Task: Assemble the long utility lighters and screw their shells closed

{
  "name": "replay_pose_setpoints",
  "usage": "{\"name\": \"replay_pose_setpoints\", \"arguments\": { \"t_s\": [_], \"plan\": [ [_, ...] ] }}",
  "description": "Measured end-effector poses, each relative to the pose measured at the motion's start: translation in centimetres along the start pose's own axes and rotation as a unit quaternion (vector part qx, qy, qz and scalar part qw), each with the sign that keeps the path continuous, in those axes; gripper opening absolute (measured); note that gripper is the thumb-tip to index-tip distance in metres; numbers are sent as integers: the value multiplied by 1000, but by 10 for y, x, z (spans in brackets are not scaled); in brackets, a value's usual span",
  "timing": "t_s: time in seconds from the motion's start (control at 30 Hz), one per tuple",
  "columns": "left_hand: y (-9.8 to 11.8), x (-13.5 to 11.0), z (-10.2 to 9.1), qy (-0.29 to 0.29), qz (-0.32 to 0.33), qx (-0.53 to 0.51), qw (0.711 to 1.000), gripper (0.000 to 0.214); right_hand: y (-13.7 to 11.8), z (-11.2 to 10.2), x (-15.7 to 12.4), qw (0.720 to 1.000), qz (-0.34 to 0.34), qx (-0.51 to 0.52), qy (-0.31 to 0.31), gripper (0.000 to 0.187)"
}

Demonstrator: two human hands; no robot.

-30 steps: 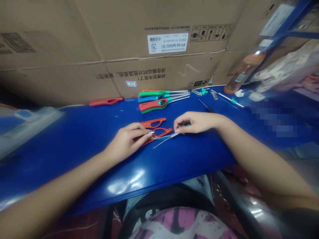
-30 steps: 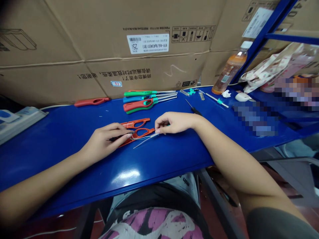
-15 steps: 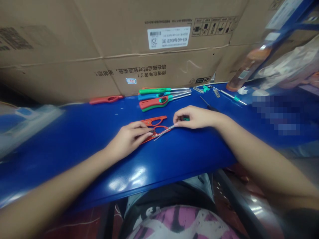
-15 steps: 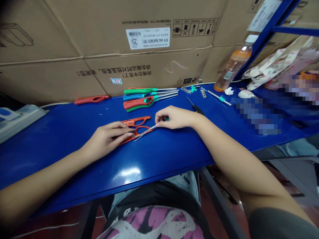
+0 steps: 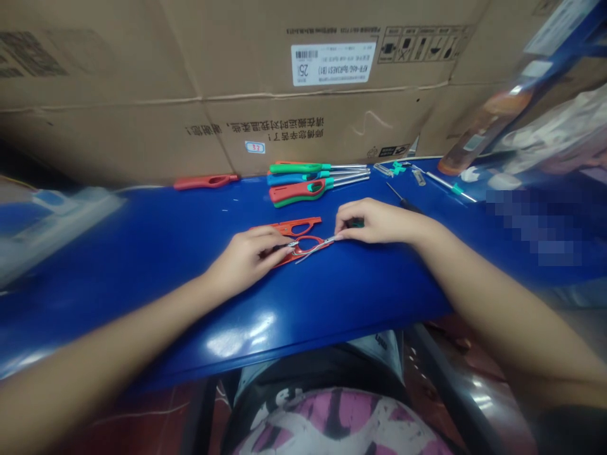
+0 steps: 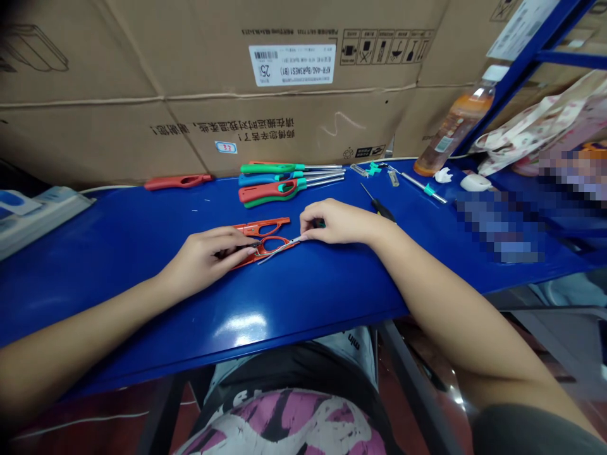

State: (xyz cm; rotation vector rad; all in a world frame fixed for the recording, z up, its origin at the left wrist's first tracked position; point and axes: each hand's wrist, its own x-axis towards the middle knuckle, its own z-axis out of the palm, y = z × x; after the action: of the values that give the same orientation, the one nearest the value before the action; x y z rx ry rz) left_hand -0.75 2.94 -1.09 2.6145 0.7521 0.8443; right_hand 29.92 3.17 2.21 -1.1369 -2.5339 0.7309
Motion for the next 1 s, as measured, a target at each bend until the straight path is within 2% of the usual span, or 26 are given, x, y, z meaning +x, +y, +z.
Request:
{"name": "replay_pose_setpoints", "arguments": {
  "t_s": [0.4, 0.53, 0.7, 0.8, 1.0],
  "plan": [
    [1, 1, 0, 3, -6, -5, 1000, 23, -4, 0, 0, 995, -22, -92, -8, 16],
    [1, 1, 1, 6, 3, -6, 1000, 23, -7, 1, -1, 998, -9, -63, -13, 13],
    [0, 0, 3, 14, 10, -11, 1000, 21, -15, 7, 3, 1000, 10, 12, -9, 19],
    [0, -1, 3, 9, 10, -13, 1000, 21, -22, 11, 7, 997, 50, 53, -19, 23],
    [1, -1, 2, -11, 12, -27, 1000, 22, -32, 13, 14, 969, 211, 87, -90, 26]
  ]
}}
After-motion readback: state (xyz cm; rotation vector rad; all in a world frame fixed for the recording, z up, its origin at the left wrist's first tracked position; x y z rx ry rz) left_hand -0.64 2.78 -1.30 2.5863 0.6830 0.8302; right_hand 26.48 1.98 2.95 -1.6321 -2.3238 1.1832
